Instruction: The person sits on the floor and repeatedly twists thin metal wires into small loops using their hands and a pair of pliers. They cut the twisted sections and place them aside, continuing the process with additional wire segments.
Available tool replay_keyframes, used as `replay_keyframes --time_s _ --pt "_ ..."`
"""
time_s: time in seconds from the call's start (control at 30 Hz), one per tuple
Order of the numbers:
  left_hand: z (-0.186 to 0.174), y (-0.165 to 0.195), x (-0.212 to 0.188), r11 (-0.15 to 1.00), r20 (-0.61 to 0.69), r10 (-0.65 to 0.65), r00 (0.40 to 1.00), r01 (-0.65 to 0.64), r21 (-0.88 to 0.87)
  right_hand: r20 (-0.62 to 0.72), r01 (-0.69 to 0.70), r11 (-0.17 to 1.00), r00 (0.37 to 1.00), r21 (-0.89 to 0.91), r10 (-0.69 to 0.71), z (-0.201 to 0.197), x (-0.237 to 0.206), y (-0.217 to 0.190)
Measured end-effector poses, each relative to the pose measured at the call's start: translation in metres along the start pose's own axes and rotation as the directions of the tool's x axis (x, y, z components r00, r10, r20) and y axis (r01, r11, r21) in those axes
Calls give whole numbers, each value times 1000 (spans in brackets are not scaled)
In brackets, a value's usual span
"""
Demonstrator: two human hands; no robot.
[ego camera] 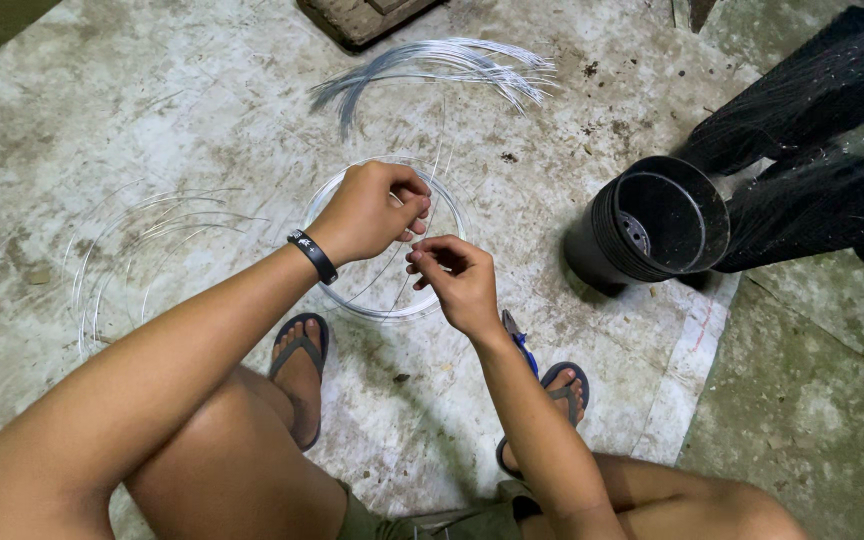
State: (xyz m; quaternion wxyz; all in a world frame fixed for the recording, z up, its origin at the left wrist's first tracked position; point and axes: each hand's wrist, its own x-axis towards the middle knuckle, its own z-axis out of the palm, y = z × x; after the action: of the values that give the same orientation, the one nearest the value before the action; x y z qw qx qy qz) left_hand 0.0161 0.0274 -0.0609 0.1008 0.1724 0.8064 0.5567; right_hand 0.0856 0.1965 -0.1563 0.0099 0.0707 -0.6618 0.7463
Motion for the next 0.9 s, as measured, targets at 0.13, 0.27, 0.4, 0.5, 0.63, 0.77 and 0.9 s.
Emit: replay_keyframes --time_s 0.13,0.27,0.4,0.5,0.63,0.77,0.9 --pt "-1 1 0 999 -1 0 1000 0 -51 16 5 1000 1000 -6 -5 0 -2 -1" --pt "-1 0 0 995 4 -49 999 49 -90 36 11 1000 999 -12 -11 5 -4 -2" --pt "0 -5 2 988 34 -69 997 73 -137 29 5 1000 1000 -18 -4 8 -4 -1" --pt "-1 -10 4 982 60 -63 996 73 -173 47 0 1000 999 -6 1 8 -4 0" --pt "-1 -14 6 969 95 -82 992 102 -227 66 0 1000 998 2 0 6 -4 1" --pt "0 -14 6 974 106 -37 994 59 -218 79 11 1000 997 -9 -10 4 -2 3" --pt "0 -9 4 985 80 -8 997 21 -169 72 -2 1000 997 23 1 3 -1 5"
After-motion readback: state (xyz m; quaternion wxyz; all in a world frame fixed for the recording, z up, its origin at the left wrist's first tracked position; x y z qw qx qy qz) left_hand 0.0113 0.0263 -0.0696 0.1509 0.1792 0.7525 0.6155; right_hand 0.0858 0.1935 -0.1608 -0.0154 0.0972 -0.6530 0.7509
